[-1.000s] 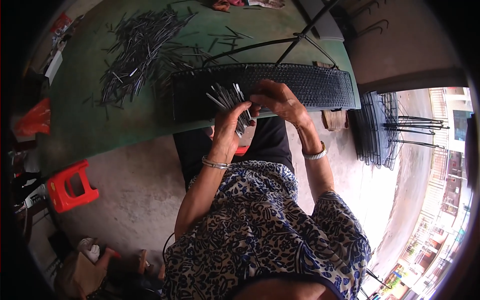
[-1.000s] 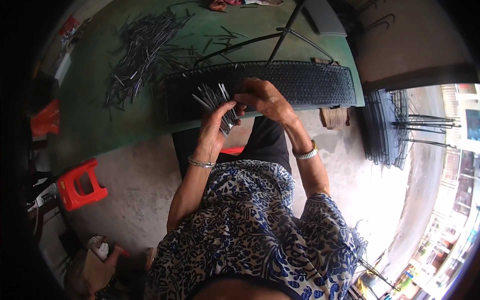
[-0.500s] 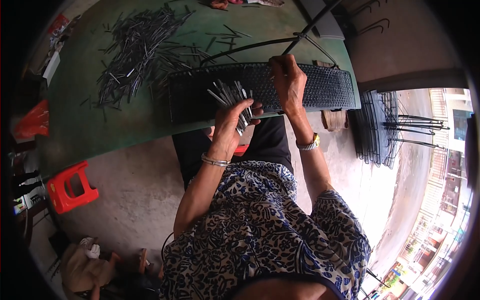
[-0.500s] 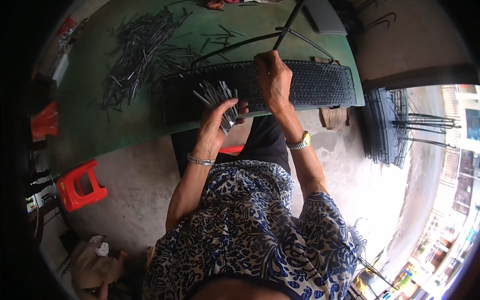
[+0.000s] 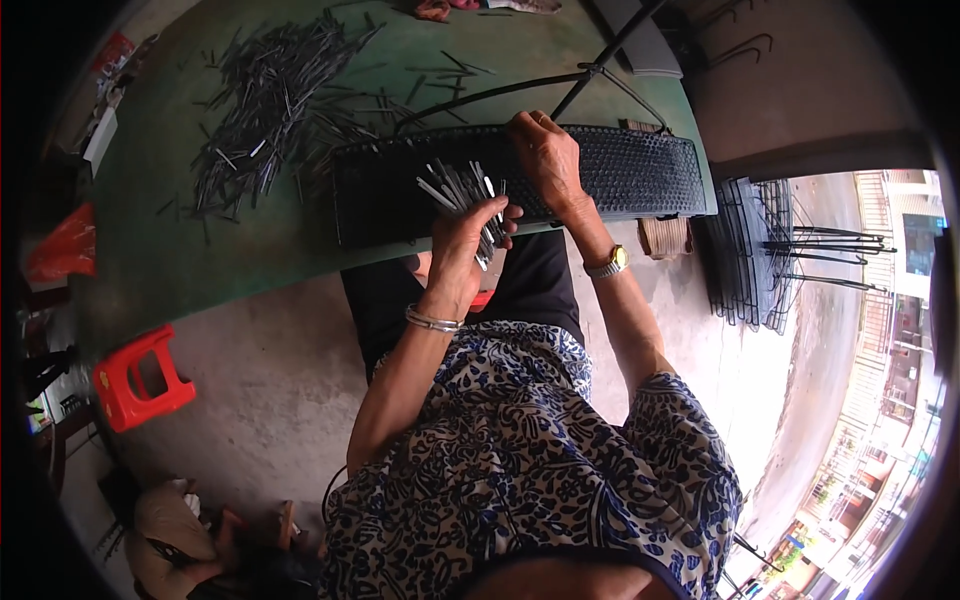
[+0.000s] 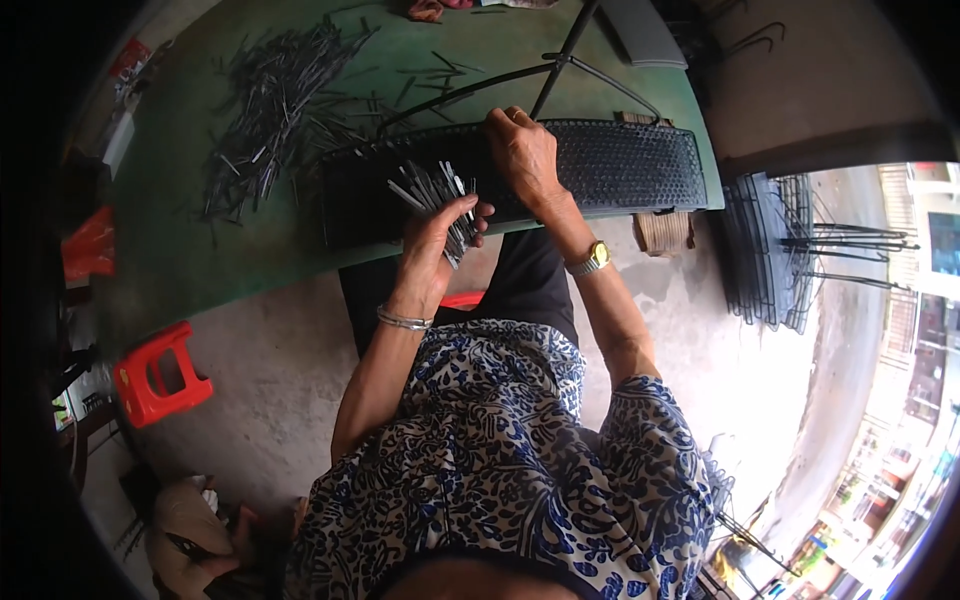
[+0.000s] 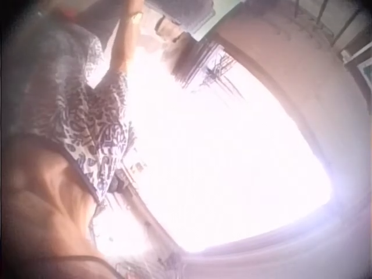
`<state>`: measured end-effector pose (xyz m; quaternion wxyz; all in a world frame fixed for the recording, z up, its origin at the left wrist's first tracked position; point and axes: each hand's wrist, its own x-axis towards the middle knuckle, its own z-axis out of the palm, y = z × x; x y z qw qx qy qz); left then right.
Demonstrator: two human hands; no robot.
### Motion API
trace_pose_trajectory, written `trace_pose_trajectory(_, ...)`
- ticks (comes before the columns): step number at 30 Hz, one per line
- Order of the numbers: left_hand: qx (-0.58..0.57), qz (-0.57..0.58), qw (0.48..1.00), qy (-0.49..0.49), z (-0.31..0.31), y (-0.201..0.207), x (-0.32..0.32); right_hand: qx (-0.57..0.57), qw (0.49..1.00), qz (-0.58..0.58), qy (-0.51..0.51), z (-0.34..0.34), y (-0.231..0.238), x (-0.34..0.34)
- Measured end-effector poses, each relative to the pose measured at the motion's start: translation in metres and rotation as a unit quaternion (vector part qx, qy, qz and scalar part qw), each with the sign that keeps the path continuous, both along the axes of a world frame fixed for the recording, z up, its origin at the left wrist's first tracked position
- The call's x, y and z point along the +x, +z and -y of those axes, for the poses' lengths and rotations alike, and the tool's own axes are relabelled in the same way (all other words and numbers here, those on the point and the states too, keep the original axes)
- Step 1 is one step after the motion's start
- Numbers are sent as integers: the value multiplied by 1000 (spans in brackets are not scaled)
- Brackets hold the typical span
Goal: Assembling a metal mesh structure by manually inserting spokes into a frame.
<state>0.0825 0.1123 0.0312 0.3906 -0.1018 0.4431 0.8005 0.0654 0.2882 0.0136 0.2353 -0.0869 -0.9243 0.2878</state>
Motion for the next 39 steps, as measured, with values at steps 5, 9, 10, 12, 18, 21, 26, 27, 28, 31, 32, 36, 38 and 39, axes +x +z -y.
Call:
trace_pose_trajectory(5,-1,-11,1000,14,-4,1,3,-36,998,40,-40,5,20,28)
trace_pose_trajectory(9,-1,-48,999,17,1,0,3,-383,892,190,150,21,51,54)
trace_pose_trajectory(10,-6,-61,998,14,-1,2,4,-383,893,188,146,19,50,57)
trace_pose_trajectory(12,-3,-41,999,16,-5,7,5,-377,902,172,122,14,49,58)
trace_pose_trajectory(18,45,34,998,19,-9,7,1,-97,989,-76,-87,-5,27,28)
trace_pose_trajectory(21,47,41,998,19,-11,4,2,-63,987,-117,-85,-10,8,12)
trace_pose_trajectory(26,10,27,1000,1,-9,0,0,-57,991,-105,-57,-10,-15,5)
trace_pose_trajectory(27,8,22,1000,4,-8,0,-1,-79,993,-70,-48,-6,-9,8)
trace_pose_trajectory(28,6,17,1000,6,-7,0,-1,-80,993,-69,-47,-4,-4,9)
trace_pose_trajectory(31,-18,-9,1000,-9,-6,4,0,29,998,-8,-56,-3,4,15)
trace_pose_trajectory(32,-17,-9,1000,-12,-8,7,1,42,997,20,-61,-3,3,19)
trace_pose_trajectory(36,-26,-10,1000,-8,-11,7,2,-11,998,43,-51,-6,16,35)
trace_pose_trajectory(38,-31,-14,999,7,-3,1,3,-159,975,152,10,8,42,44)
trace_pose_trajectory(39,-24,-31,999,0,-5,1,3,-267,945,173,73,10,48,53)
